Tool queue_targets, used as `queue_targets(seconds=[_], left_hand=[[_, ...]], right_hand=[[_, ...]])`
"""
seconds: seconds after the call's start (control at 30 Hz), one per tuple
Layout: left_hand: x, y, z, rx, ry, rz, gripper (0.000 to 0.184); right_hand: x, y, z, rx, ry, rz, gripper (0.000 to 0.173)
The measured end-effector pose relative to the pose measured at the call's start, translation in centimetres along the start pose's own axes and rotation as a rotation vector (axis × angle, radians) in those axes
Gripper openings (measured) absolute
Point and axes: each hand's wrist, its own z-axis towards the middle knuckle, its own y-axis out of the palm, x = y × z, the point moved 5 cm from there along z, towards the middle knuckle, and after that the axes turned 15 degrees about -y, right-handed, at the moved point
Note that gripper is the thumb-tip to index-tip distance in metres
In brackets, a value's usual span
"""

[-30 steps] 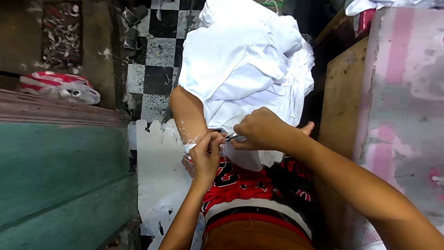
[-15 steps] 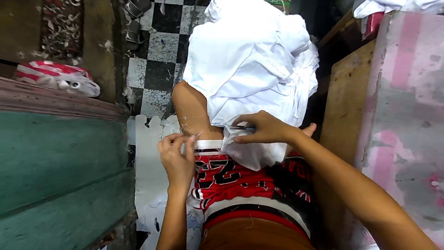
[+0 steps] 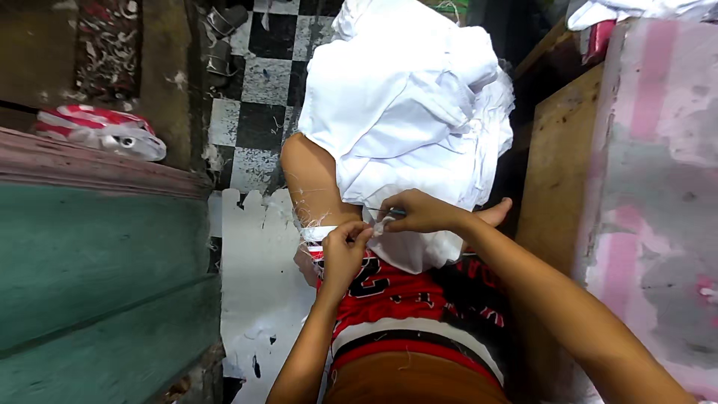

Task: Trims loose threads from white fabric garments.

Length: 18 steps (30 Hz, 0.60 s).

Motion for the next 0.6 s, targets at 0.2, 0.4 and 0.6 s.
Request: queue_targets(seconds=[0.2,0.4,0.6], left_hand=[[-0.6,0.0,-0.5,0.056,0.156,-0.049,0.012],[0.0,-0.6,-1.1,0.071,0.137,-0.118,0.010],[0.6,-0.3,-1.3,0.074,0.105,-0.229,0.009]], right_hand=[[0.9,-0.2,-0.7,0.050,0.007,-0.007,0.015],[-4.4,-1.3,-2.1,0.228,-0.116,-0.552,0.045],[-7.8,0.6,-2.0,0.193,-0.163,-0.879,0.032]])
